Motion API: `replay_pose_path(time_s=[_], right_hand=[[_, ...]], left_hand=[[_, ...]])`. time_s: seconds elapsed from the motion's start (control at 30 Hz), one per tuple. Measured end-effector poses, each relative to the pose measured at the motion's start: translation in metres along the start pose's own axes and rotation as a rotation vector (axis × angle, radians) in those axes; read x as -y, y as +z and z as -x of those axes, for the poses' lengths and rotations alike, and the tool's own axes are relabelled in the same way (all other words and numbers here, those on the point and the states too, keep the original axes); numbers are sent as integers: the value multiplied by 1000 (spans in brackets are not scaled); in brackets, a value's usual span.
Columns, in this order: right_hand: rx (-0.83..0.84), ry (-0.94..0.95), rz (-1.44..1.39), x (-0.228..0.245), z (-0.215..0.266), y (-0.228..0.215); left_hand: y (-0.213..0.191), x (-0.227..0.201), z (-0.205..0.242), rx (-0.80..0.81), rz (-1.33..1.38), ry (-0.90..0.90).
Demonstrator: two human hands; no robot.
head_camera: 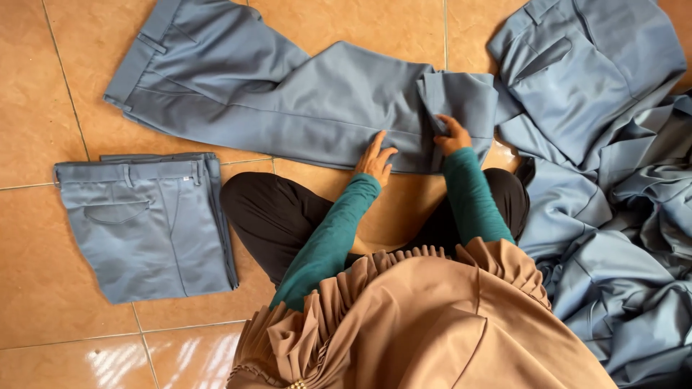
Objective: Folding blue fabric pants into neat squares and stacking them on the floor.
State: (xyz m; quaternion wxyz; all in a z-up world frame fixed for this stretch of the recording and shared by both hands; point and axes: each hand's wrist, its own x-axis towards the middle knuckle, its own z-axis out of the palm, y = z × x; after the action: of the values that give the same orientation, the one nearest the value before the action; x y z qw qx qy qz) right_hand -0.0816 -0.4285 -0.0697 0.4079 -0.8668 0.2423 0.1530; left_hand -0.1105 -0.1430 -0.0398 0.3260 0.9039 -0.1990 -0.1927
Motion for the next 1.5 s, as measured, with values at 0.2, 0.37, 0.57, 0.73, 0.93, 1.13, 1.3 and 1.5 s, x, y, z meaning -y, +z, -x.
replay_pose_path(time_s=[0.2,0.37,0.57,0.73,0.93,1.13,1.3,1.5], right_hand=[[-656,-141,-397,-60,-12,-150],[-1127,-87,-762,-161,2,-246],[-1332,258,-282,-185,10,-257],[-1219,102,475,-16,16,-192],[-832,-673,418,87,-63,-53],[-368,-415,476,169,-79,28],[-362,-335,664,176,-64,47],[-651,-731,679,106,-61,24]], left_hand=[[9,28,2,29,-68,-24],[21,24,-6,-98,-236,100],[39,31,-18,-353,-185,180],[54,-3,-15,-384,-90,251],[-35,-27,-30,-222,195,119],[-170,108,-143,-528,-189,-245],[-241,174,-175,-49,-381,-429],[-213,265,-194,106,-331,-540]])
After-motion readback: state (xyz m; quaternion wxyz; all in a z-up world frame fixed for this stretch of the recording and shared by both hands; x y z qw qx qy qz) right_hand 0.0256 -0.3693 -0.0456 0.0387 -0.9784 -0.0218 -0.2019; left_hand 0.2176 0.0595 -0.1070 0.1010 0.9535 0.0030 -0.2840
